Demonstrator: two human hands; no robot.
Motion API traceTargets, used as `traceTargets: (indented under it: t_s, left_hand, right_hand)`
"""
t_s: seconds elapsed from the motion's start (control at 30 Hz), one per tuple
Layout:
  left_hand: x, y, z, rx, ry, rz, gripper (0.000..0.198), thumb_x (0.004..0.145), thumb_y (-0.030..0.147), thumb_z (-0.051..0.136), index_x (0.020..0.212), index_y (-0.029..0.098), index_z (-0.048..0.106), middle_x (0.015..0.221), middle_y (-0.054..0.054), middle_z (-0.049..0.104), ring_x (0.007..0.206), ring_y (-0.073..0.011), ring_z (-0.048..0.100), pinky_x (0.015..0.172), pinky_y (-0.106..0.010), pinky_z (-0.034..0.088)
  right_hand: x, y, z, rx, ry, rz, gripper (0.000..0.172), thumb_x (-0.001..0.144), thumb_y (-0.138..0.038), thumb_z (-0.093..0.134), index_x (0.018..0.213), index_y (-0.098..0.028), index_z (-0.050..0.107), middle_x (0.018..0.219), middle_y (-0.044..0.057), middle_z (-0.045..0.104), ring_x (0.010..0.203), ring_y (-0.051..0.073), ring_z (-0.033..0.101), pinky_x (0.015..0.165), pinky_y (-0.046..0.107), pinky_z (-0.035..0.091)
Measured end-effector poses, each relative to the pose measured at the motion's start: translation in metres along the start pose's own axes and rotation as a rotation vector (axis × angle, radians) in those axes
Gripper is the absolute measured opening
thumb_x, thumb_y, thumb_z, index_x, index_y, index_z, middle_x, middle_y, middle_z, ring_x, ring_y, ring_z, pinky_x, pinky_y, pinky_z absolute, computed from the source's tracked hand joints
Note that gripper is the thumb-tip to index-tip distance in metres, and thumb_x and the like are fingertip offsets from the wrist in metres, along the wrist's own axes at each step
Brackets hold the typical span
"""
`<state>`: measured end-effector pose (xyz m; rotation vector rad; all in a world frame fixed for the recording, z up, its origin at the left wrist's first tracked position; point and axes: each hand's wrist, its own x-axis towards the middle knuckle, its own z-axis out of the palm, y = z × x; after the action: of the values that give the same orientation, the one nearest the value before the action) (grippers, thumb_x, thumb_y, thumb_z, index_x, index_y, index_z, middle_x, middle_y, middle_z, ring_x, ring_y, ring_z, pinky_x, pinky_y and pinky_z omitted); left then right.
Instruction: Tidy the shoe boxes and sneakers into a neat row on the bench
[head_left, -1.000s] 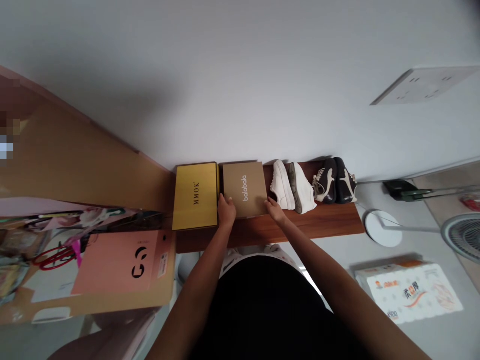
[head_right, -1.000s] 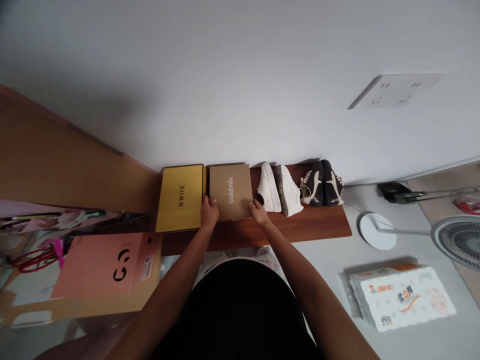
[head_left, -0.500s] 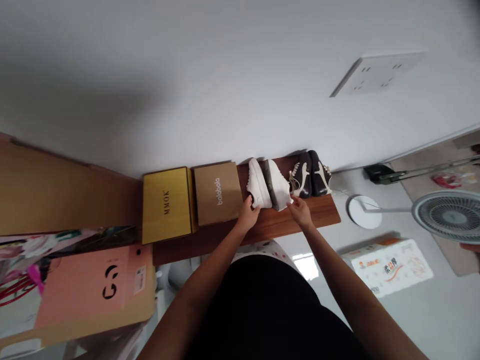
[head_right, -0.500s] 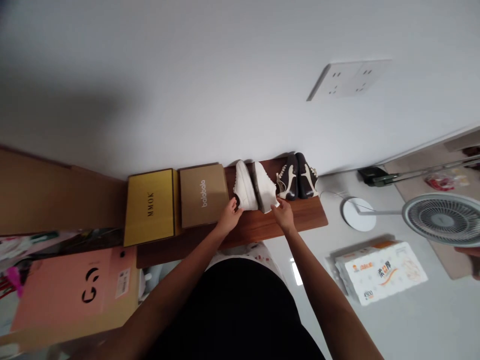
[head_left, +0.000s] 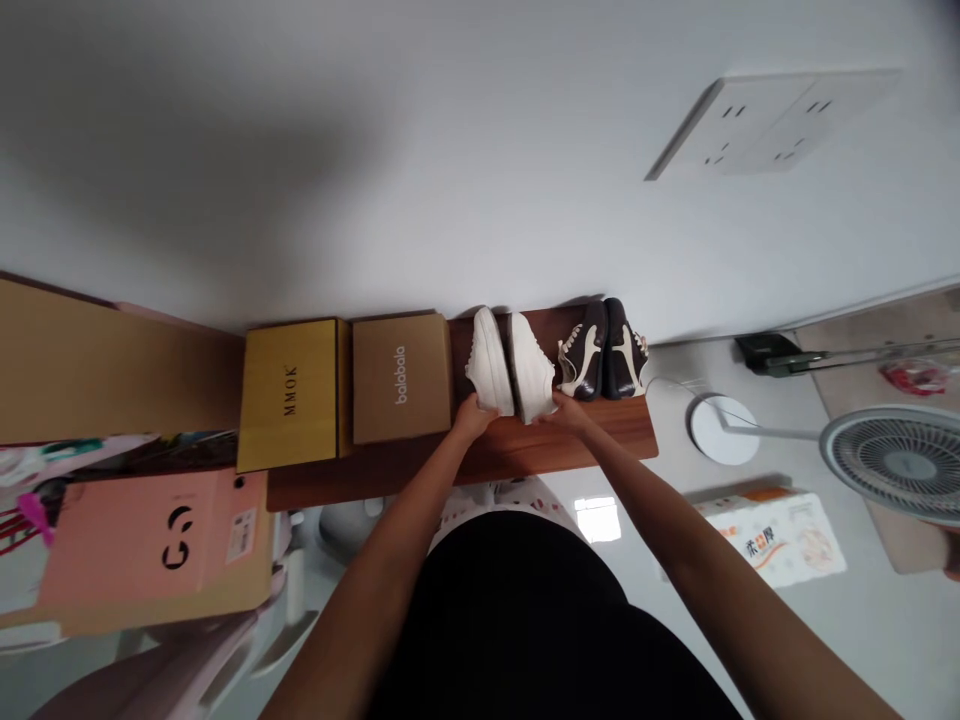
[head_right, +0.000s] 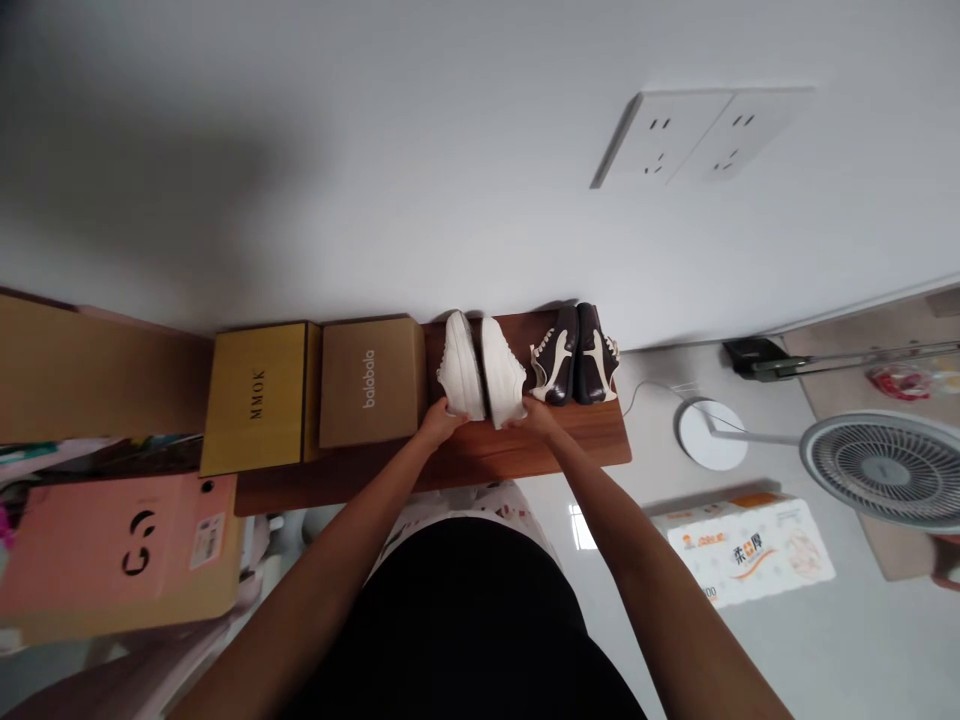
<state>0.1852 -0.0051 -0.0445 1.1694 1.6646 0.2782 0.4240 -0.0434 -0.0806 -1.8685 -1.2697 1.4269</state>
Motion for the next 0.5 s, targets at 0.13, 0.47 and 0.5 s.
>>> traceTargets:
  t_s: [0.13,0.47,0.5]
  left_hand:
    - [0.000,0.005,-0.002,0.009,-0.002,0.016,0.043,0.072,0.017,0.079,0.113,0.011,0.067,0.109,-0.013,0.076,0.100,-0.0246,0.071,0.088,-0.032,0.055]
    - [-0.005,0.025,-0.020,0.191,-0.011,0.145,0.036,0.071,0.022,0.080,0.105,0.016,0.068,0.103,-0.009,0.074,0.097,-0.0247,0.069,0.087,-0.031,0.051]
    - [-0.006,0.027,-0.022,0.225,-0.024,0.149,0.035,0.072,0.023,0.079,0.105,0.017,0.068,0.101,-0.009,0.074,0.097,-0.0245,0.069,0.087,-0.031,0.051]
  right_hand:
    - [0.003,-0.003,-0.004,-0.031,-0.064,-0.046,0.044,0.056,-0.050,0.081,0.083,-0.018,0.068,0.077,0.001,0.070,0.075,0.021,0.062,0.071,0.032,0.052]
    - [0.000,-0.024,-0.017,-0.047,-0.127,-0.135,0.040,0.060,-0.049,0.081,0.086,-0.019,0.070,0.073,0.001,0.069,0.075,0.022,0.063,0.067,0.031,0.052]
    - [-0.001,-0.028,-0.019,-0.067,-0.121,-0.141,0.038,0.060,-0.048,0.081,0.083,-0.019,0.069,0.071,0.001,0.068,0.074,0.022,0.063,0.067,0.030,0.051]
